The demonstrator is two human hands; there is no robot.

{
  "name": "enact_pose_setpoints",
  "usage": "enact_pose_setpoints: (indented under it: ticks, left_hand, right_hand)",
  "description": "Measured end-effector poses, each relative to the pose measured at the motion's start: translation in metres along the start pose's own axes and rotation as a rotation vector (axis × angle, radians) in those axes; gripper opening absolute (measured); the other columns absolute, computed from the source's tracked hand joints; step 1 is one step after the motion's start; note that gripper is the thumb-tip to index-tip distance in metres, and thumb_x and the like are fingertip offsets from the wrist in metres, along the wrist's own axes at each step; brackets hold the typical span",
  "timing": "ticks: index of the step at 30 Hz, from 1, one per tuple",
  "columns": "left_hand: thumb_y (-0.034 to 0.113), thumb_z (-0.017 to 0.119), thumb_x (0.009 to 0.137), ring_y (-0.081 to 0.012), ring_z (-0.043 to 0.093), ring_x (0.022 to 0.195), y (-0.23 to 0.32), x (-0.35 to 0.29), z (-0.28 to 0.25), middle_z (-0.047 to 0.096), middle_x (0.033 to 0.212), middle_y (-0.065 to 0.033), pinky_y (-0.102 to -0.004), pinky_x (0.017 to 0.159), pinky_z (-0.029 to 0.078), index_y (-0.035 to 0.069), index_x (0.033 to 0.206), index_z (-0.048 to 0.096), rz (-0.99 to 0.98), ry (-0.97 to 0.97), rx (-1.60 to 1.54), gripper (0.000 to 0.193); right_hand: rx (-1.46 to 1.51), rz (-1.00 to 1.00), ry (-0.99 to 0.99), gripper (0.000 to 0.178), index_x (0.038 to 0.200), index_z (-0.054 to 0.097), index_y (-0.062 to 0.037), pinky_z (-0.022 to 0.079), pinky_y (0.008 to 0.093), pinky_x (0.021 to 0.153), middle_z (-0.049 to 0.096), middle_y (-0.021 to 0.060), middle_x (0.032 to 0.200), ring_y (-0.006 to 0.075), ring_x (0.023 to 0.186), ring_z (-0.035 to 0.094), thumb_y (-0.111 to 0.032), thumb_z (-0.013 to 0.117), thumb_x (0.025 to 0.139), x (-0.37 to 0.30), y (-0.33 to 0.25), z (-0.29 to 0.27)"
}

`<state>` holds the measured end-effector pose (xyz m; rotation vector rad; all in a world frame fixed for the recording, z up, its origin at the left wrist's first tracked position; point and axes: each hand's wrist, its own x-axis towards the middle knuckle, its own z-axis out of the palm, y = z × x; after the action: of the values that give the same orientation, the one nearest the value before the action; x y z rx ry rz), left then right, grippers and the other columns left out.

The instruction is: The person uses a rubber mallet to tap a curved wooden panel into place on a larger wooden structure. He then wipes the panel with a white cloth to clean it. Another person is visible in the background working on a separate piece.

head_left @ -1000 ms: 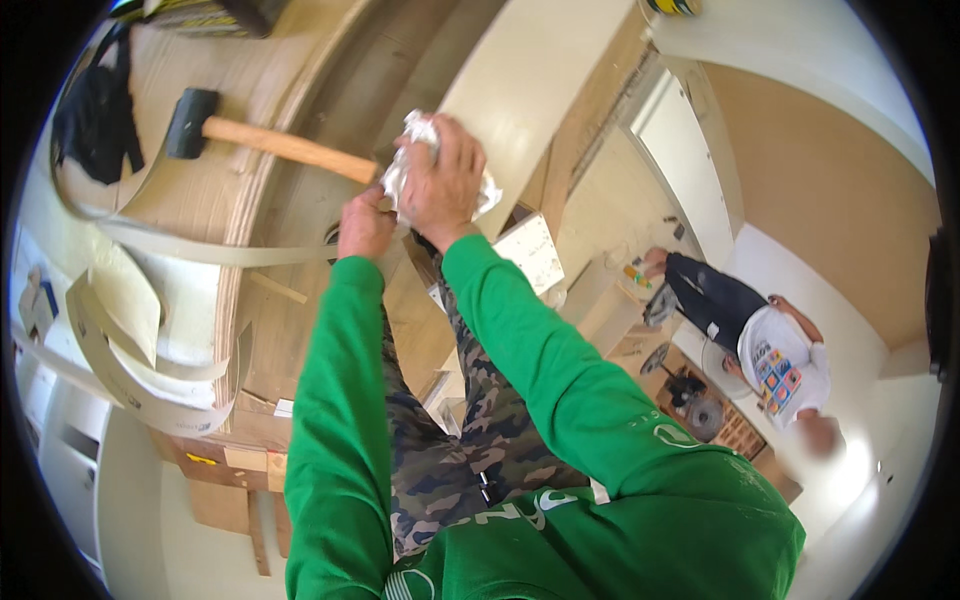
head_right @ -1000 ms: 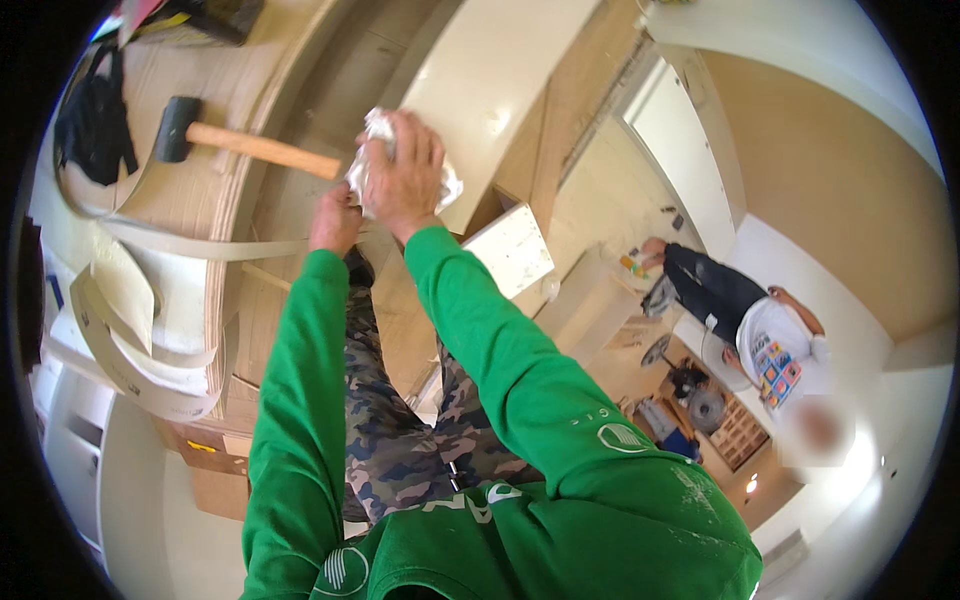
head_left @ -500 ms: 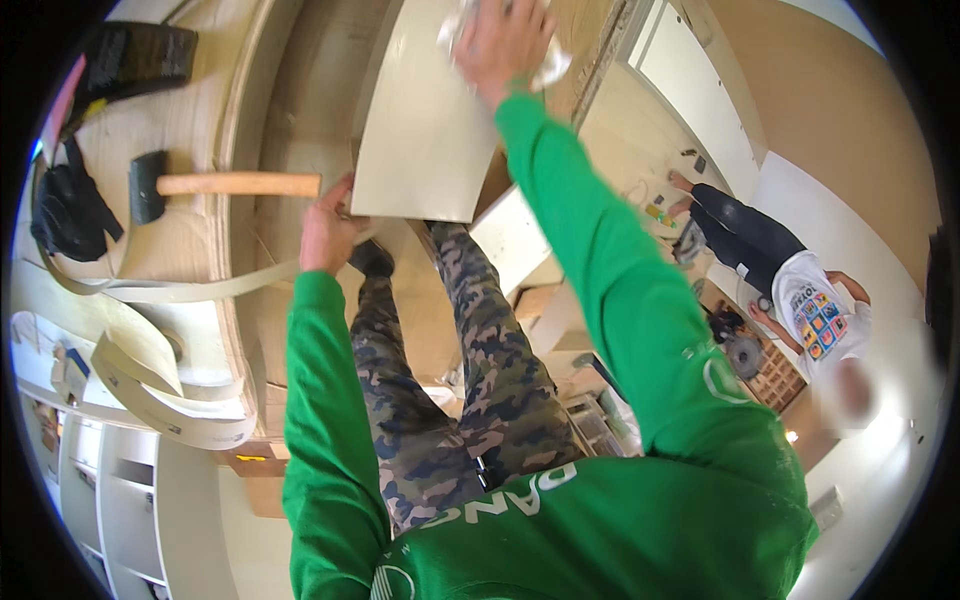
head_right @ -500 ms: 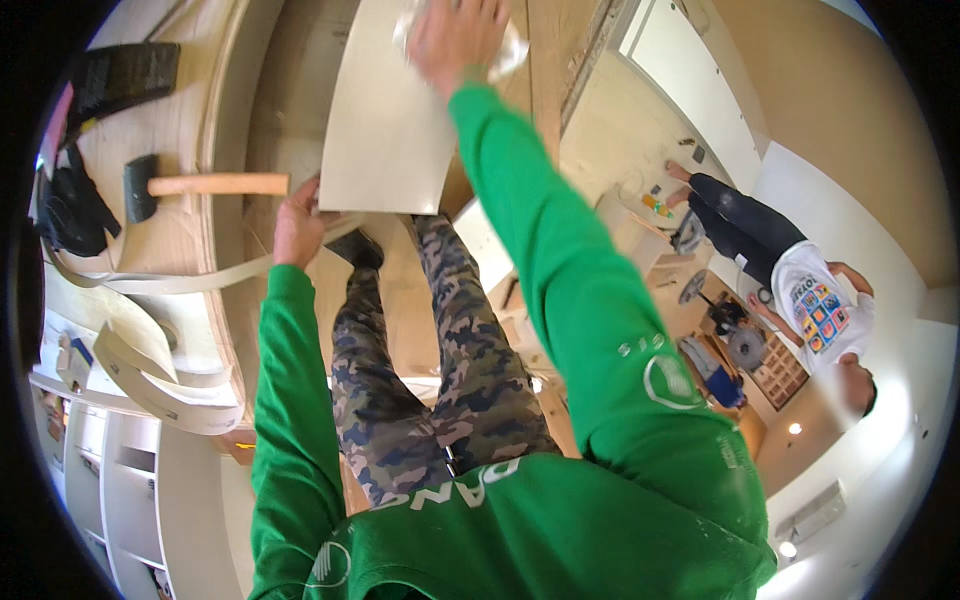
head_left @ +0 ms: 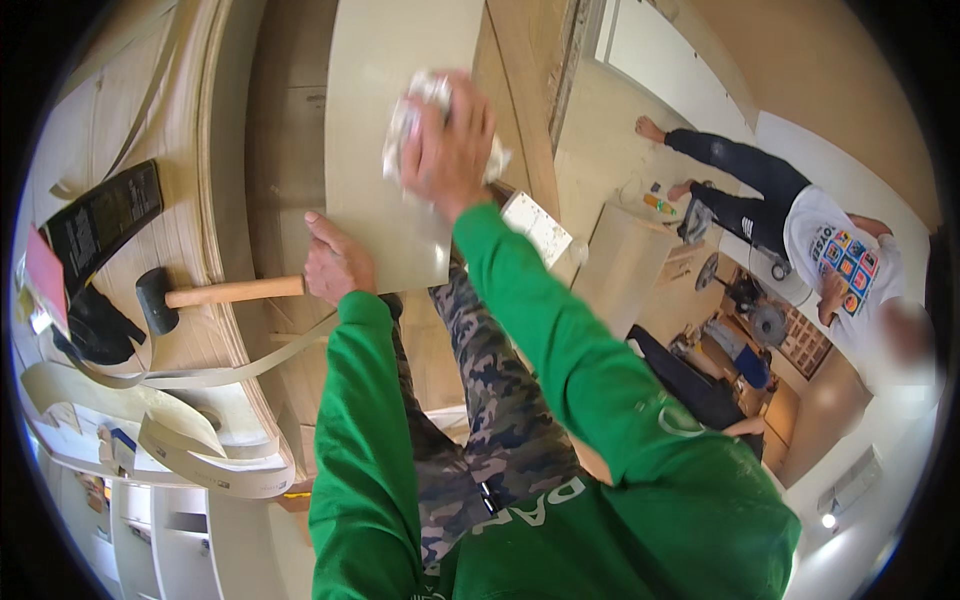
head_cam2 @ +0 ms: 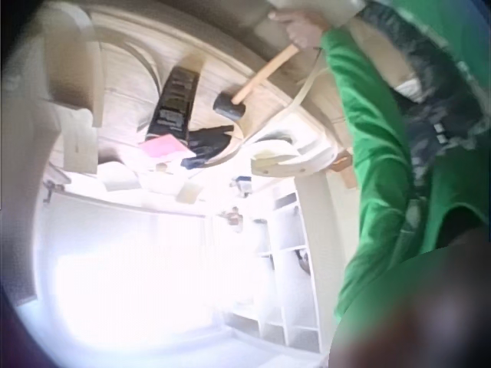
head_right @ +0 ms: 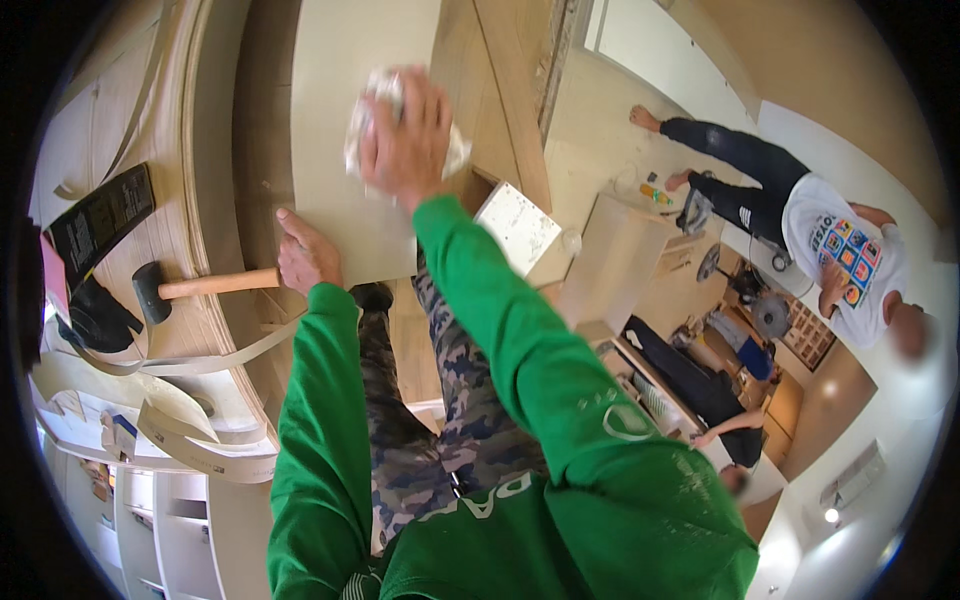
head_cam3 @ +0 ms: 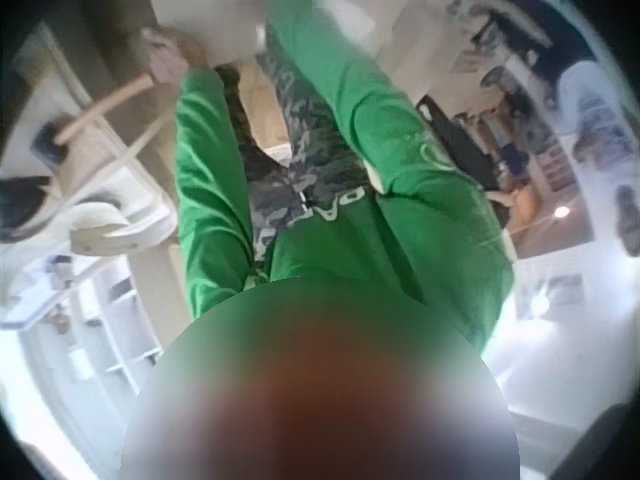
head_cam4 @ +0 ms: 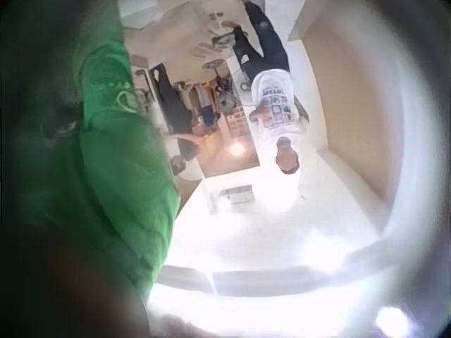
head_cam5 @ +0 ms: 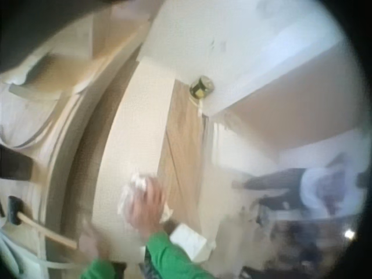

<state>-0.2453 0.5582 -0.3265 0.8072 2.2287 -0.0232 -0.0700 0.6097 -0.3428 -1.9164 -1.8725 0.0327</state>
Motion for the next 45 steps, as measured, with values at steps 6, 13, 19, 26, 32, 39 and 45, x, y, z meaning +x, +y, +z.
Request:
enact_pose_setpoints:
  ticks: [6,13,19,26,32,39,45]
  left_hand:
    - [0.065,0.016,0.115,-0.0582,0.067,0.111,-0.001,0.001,0.006,0.075,0.116,-0.0342,-0.0660,0.100,0.048,-0.004,0.116,0.080,0.052,0.086,0.067,0.094]
    - [0.053,0.021,0.118,-0.0587,0.068,0.095,-0.013,0.007,0.014,0.075,0.102,-0.0343,-0.0675,0.081,0.049,-0.003,0.102,0.079,0.063,0.105,0.137,0.082]
    - [0.049,0.023,0.118,-0.0575,0.068,0.090,-0.015,0.005,0.020,0.075,0.097,-0.0333,-0.0658,0.078,0.049,-0.003,0.099,0.077,0.074,0.123,0.116,0.077]
    - [0.048,0.022,0.118,-0.0578,0.067,0.087,-0.015,0.002,0.018,0.074,0.094,-0.0331,-0.0661,0.078,0.048,-0.003,0.096,0.076,0.103,0.167,0.090,0.077]
    - [0.051,0.022,0.118,-0.0577,0.068,0.091,-0.012,0.005,0.014,0.074,0.095,-0.0332,-0.0665,0.082,0.050,-0.002,0.098,0.076,0.124,0.195,0.064,0.078]
    - [0.054,0.020,0.118,-0.0579,0.068,0.091,-0.021,0.005,0.016,0.075,0.096,-0.0328,-0.0665,0.083,0.050,-0.001,0.102,0.076,0.155,0.155,0.090,0.080]
    - [0.057,0.018,0.118,-0.0591,0.067,0.096,-0.025,0.007,0.018,0.075,0.099,-0.0338,-0.0673,0.087,0.048,-0.002,0.106,0.077,0.068,0.069,0.089,0.084]
  right_hand:
    - [-0.072,-0.044,0.019,0.039,0.126,0.071,-0.0158,0.032,0.0639,0.120,0.051,0.0215,0.145,0.0475,0.151,0.040,-0.017,0.071,0.087,0.101,0.042,0.027]
    - [-0.129,-0.047,0.137,0.041,0.135,0.067,-0.0084,0.041,0.0617,0.112,0.057,0.0282,0.145,0.0491,0.131,0.055,-0.027,0.062,0.099,0.232,0.097,0.053]
    - [-0.190,-0.074,0.193,0.038,0.135,0.067,-0.0096,0.043,0.0592,0.110,0.060,0.0290,0.139,0.0491,0.130,0.056,-0.028,0.060,0.102,0.373,0.159,0.078]
    - [-0.281,-0.287,0.205,0.044,0.138,0.067,-0.0085,0.043,0.0578,0.114,0.060,0.0274,0.144,0.0490,0.136,0.054,-0.028,0.064,0.099,0.374,0.162,0.092]
    - [0.066,-0.293,-0.140,0.027,0.119,0.072,-0.0139,0.036,0.0666,0.126,0.049,0.0219,0.163,0.0445,0.159,0.040,-0.032,0.067,0.099,0.092,0.013,0.031]
    - [0.162,-0.340,-0.375,0.023,0.116,0.074,-0.0200,0.030,0.0657,0.130,0.045,0.0189,0.171,0.0388,0.164,0.036,-0.034,0.068,0.099,0.003,-0.041,0.011]
    - [0.069,-0.241,-0.153,0.036,0.126,0.076,-0.0186,0.027,0.0709,0.126,0.049,0.0226,0.162,0.0448,0.160,0.038,-0.036,0.065,0.097,0.182,0.010,0.067]
